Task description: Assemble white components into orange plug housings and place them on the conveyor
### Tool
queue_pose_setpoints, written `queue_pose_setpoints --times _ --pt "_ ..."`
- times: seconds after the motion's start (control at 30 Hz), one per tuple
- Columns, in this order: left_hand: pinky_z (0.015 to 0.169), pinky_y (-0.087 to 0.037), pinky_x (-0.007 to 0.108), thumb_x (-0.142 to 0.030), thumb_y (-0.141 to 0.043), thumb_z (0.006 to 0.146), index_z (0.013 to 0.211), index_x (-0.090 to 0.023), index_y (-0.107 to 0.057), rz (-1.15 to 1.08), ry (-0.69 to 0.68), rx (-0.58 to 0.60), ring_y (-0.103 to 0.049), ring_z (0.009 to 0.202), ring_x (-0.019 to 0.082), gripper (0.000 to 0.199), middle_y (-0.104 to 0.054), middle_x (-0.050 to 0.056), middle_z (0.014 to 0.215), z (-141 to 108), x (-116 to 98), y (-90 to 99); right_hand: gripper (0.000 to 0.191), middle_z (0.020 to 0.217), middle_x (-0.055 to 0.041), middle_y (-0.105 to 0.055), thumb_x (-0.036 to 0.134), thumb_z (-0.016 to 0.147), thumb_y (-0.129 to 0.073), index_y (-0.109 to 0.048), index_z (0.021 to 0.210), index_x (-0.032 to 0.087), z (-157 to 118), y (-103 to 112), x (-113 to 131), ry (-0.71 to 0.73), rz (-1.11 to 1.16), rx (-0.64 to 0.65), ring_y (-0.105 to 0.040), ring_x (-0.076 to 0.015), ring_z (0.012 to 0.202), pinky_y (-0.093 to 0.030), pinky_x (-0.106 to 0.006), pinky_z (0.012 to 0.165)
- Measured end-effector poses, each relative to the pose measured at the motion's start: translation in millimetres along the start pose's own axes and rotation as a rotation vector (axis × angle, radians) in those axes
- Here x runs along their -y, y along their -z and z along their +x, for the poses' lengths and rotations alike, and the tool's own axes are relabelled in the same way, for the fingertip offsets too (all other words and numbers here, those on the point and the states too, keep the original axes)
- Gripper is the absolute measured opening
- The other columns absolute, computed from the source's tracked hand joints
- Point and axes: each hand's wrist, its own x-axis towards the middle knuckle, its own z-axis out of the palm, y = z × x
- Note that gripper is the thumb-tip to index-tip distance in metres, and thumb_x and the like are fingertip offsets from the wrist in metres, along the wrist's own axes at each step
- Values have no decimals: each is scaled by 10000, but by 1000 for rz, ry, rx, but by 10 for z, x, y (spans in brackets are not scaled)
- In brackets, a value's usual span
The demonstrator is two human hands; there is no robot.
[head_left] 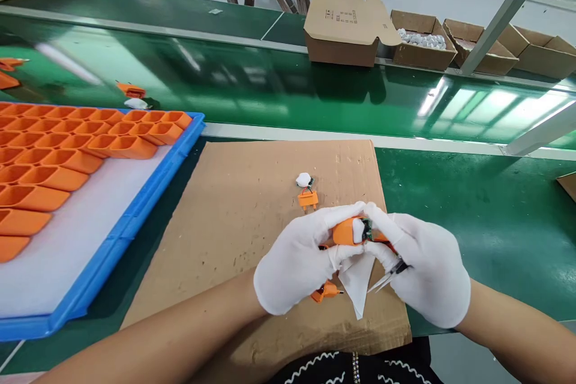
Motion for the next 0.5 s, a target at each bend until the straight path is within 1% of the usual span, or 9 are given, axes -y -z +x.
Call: queue_pose_setpoints --times 0.07,0.1,0.13,0.17,0.23,0.3,0.4,0.47,0.5 --pt "856 -654 328 -259 -754 850 1276 -207 -675 -127 49 4 -748 990 236 437 -764 67 1140 6 -41 3 341 972 -31 -751 286 981 -599 -578 1317 230 -11 -28 -33 -40 120 -93 -654 -136 740 -439 -254 599" --pt "839 -659 323 -235 -748 850 1267 -207 -677 -160 59 4 -751 989 235 424 -763 69 1153 7 -61 3 336 1001 -28 -756 280 975 -620 -575 1306 241 -16 -39 -43 -44 172 -117 -666 -134 770 -458 -249 629" --pt "823 -663 317 -217 -745 847 1260 -211 -680 -175 61 4 -752 988 235 417 -762 69 1161 6 -77 1 331 985 -20 -758 260 969 -629 -575 1295 245 -22 -48 -46 -33 205 -131 -663 -129 755 -459 -249 631" --pt "802 -666 308 -211 -743 847 1255 -217 -684 -177 57 2 -753 980 234 413 -764 67 1159 2 -88 -2 326 920 -4 -753 230 966 -622 -577 1289 244 -25 -54 -42 -14 208 -137 -641 -122 698 -441 -253 605" --pt "775 -668 296 -221 -745 849 1250 -226 -689 -156 48 -6 -754 965 231 405 -769 60 1140 -14 -93 -15 330 746 29 -700 168 957 -573 -589 1282 227 -26 -54 -12 28 127 -134 -555 -118 569 -366 -276 529" --pt "824 -662 307 -240 -751 853 1254 -228 -688 -120 29 -21 -749 995 236 406 -766 61 1149 -34 -87 -33 344 621 50 -628 109 928 -508 -630 1233 213 -18 -43 40 51 10 -130 -484 -122 503 -306 -297 490" --pt "915 -639 344 -248 -730 875 1276 -238 -678 -26 -40 -19 -737 1046 242 405 -759 71 1181 -56 -74 -54 332 600 46 -636 63 899 -457 -699 1081 198 -1 -31 122 30 -96 -133 -464 -118 479 -297 -304 476" --pt "948 -626 364 -233 -715 879 1280 -246 -676 50 -86 -17 -732 1057 243 403 -760 71 1181 -57 -65 -58 298 634 25 -662 101 917 -454 -717 1035 176 3 -38 146 24 -113 -127 -477 -117 480 -292 -308 471" --pt "953 -624 367 -222 -715 873 1276 -246 -678 76 -91 -17 -731 1059 242 405 -759 69 1183 -54 -61 -57 293 644 12 -661 136 927 -451 -719 1045 160 2 -46 145 29 -94 -113 -486 -121 485 -293 -308 469"
